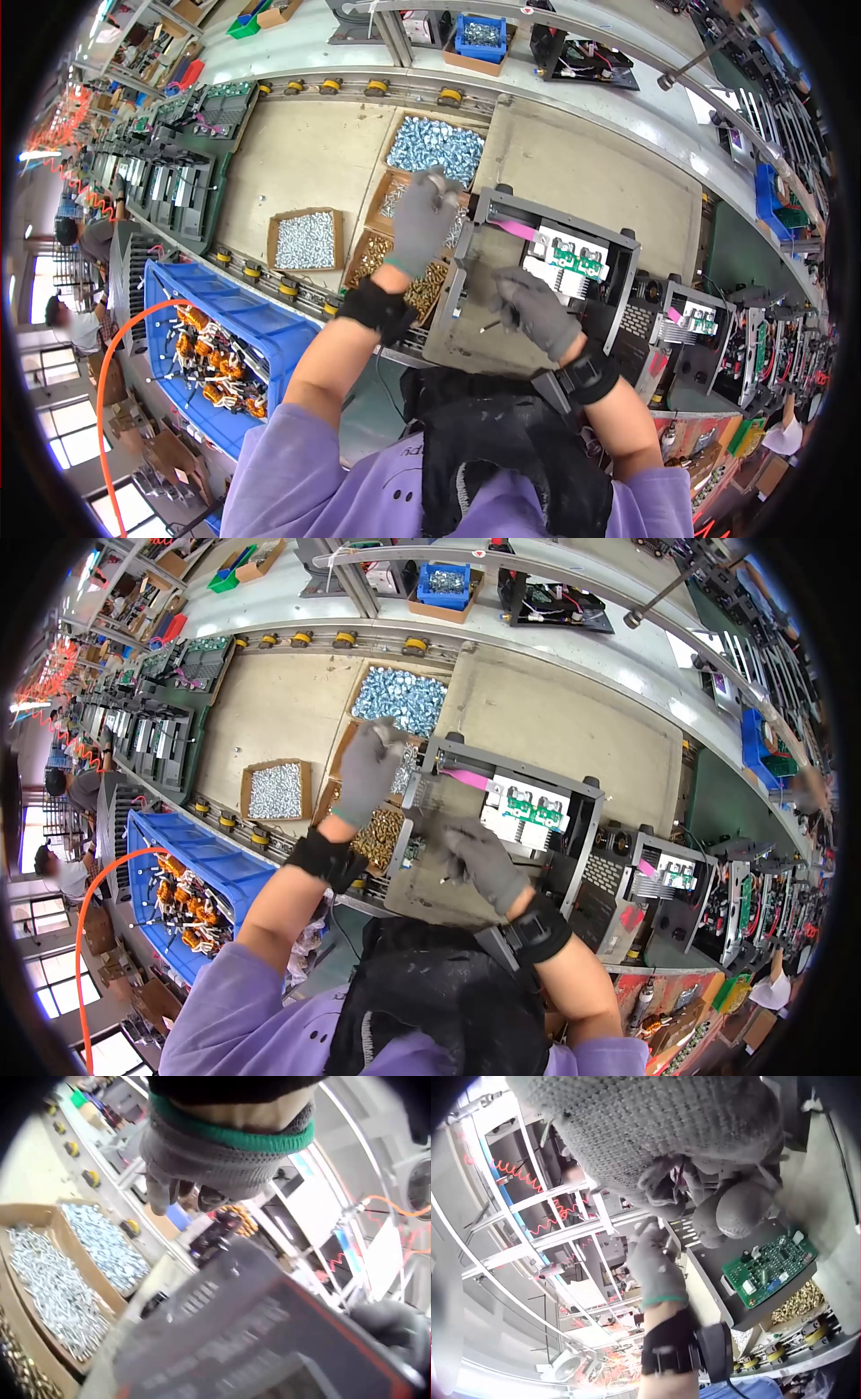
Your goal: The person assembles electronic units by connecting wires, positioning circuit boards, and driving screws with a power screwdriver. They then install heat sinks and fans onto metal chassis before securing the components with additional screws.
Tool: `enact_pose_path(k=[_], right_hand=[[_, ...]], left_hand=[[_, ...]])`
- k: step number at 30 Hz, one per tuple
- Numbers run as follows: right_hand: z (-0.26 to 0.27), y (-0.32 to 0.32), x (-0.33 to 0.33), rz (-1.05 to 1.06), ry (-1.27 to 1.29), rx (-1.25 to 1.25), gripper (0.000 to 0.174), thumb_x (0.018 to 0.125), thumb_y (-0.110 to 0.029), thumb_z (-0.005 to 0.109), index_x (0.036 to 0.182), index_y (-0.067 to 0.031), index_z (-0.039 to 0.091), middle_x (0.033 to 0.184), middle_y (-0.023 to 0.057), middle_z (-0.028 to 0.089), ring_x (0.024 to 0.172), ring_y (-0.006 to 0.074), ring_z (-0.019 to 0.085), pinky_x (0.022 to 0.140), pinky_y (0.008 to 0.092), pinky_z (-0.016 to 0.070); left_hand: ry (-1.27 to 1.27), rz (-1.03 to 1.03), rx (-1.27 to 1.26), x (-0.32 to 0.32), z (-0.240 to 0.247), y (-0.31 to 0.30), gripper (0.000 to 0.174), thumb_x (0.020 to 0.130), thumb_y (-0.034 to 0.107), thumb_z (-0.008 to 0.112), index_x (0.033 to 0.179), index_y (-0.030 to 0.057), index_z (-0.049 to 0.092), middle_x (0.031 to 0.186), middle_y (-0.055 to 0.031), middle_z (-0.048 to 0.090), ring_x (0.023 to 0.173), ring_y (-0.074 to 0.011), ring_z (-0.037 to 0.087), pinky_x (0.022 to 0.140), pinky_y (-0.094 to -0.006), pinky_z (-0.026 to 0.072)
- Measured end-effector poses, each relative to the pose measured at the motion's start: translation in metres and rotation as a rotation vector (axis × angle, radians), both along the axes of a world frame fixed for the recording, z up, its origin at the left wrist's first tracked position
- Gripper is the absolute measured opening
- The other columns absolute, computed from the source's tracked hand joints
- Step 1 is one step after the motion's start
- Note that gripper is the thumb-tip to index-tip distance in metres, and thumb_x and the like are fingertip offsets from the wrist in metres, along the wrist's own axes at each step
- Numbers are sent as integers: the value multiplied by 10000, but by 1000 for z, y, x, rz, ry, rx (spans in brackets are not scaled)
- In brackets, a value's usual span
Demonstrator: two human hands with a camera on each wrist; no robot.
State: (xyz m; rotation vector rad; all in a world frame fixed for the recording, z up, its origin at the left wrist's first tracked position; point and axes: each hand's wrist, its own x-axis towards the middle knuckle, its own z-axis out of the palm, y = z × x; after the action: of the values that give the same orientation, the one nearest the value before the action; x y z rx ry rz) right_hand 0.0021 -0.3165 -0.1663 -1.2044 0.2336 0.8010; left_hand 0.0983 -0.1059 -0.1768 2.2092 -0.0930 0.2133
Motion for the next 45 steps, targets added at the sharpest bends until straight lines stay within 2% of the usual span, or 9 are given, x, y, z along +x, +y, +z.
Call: enact_pose_path(k=[8,22,25,31,34,36,39,42,45], right_hand=[[54,-65,-40,2,-132,-183,302,959,-188,550,1214,-28,534,858,41,615,651,61,538,557,209,435],[92,-158,-206,-603,86,-330,355,951,-183,584,1250,-13,497,856,33,616,666,66,542,583,220,450],[59,-198,-254,-897,136,-341,321,948,-195,562,1208,-12,526,774,52,628,618,99,577,560,226,464],[-40,-327,-350,-1328,372,-609,294,933,-289,527,1064,-30,571,734,52,605,498,126,524,448,246,405],[-145,-454,-484,-1291,447,181,463,909,-556,477,909,-104,580,650,-14,512,437,120,406,395,260,312],[-175,-493,-497,-1448,457,-133,450,910,-520,468,1095,-132,601,790,21,582,589,165,502,513,303,414],[-180,-517,-481,-1166,325,309,485,908,-485,468,1257,-162,566,956,46,649,779,234,591,733,368,502],[-212,-548,-492,-1621,712,-242,395,912,-396,494,1145,-95,598,973,84,654,836,239,609,689,395,501],[-238,-552,-517,-1339,647,-860,318,905,-315,530,1091,-71,612,929,88,659,797,253,618,676,378,501]], left_hand=[[409,-159,901,123,-90,19,534,803,219,641,1321,208,511,1231,-171,547,1152,-363,550,929,-466,481],[479,-87,862,143,-111,9,605,699,151,719,1278,138,543,1401,-285,407,1196,-438,514,1010,-420,433],[504,-214,813,165,-139,33,792,565,413,837,1218,53,571,1185,-215,622,1142,-367,574,960,-400,459],[512,-213,807,179,-146,47,313,681,210,743,922,51,622,938,-169,682,907,-326,647,803,-399,494],[358,-243,970,191,-162,67,266,757,206,623,967,50,672,987,-209,675,969,-364,635,835,-438,502],[258,-211,962,183,-143,77,214,773,215,639,906,55,687,920,-173,694,891,-365,652,789,-431,512],[502,68,326,166,-84,71,234,788,167,674,992,53,665,866,-108,690,783,-255,655,673,-354,527],[562,167,-222,130,-32,69,235,853,150,642,1064,49,643,862,-68,667,734,-185,634,619,-283,532],[586,158,-805,91,22,44,257,917,142,574,1147,30,599,891,-64,628,732,-162,607,616,-255,540]])
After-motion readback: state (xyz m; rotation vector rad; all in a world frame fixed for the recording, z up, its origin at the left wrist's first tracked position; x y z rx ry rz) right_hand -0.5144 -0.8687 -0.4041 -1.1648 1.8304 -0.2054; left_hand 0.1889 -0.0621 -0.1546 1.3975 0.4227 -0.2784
